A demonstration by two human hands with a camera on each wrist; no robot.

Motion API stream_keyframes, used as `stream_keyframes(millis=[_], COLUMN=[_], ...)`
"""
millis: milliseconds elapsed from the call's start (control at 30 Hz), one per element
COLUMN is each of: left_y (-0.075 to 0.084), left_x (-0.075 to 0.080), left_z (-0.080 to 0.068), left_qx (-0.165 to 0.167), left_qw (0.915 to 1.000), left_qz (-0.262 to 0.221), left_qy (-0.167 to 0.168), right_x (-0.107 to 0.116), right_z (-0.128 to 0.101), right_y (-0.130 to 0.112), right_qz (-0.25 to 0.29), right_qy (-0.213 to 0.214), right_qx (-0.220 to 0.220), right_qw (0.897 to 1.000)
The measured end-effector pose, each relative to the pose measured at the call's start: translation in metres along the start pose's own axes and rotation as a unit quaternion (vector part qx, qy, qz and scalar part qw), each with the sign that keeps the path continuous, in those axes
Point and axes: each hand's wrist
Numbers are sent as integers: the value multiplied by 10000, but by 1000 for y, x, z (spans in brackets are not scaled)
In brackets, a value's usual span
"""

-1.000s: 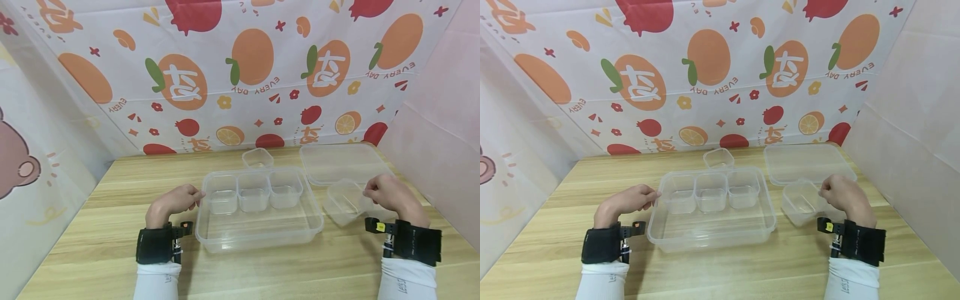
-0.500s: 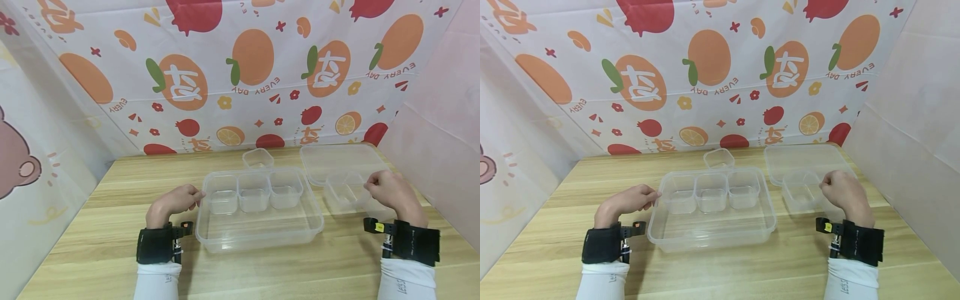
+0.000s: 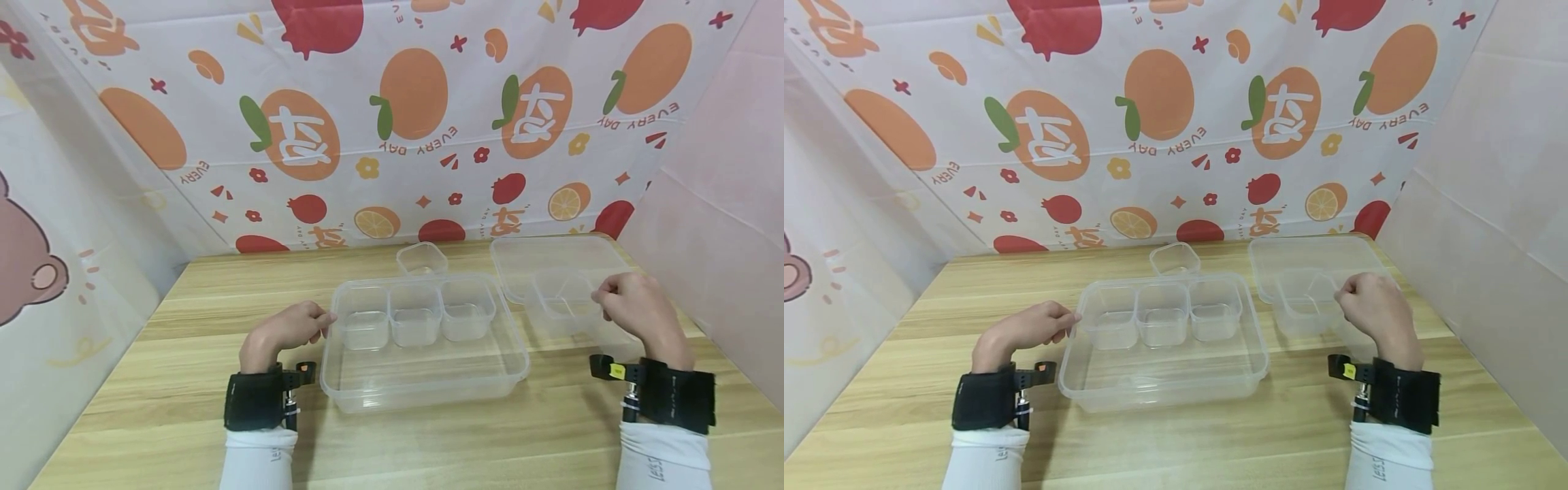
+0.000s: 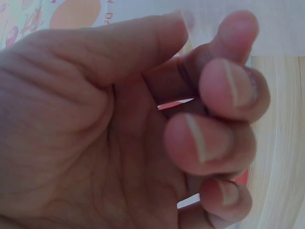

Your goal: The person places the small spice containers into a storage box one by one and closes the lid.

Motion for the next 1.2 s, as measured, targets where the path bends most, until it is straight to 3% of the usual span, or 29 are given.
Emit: stream_keyframes(millis=[367, 600, 967, 1200], left_y=[0, 0, 0, -1], left_x=[1, 0, 0, 1], left_z=[0, 1, 1, 1], left_qx=[-223, -177, -59, -172], left_qw=[9997, 9998, 10000, 9998], left_qz=[45, 42, -20, 10], left_qy=[1, -1, -22, -31], right_x=[-5, -4, -4, -8], right_z=[0, -2, -5, -5], right_y=[-14, -25, -45, -58], right_qz=[347, 537, 573, 775], right_qy=[717, 778, 1032, 1188], right_qx=[-205, -439, -298, -235], right_qw=[9966, 9946, 9926, 9896])
Point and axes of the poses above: each hand's wrist, its own z-axis towards the middle knuckle, its own x-axis out of the back of the hand, y = z × x
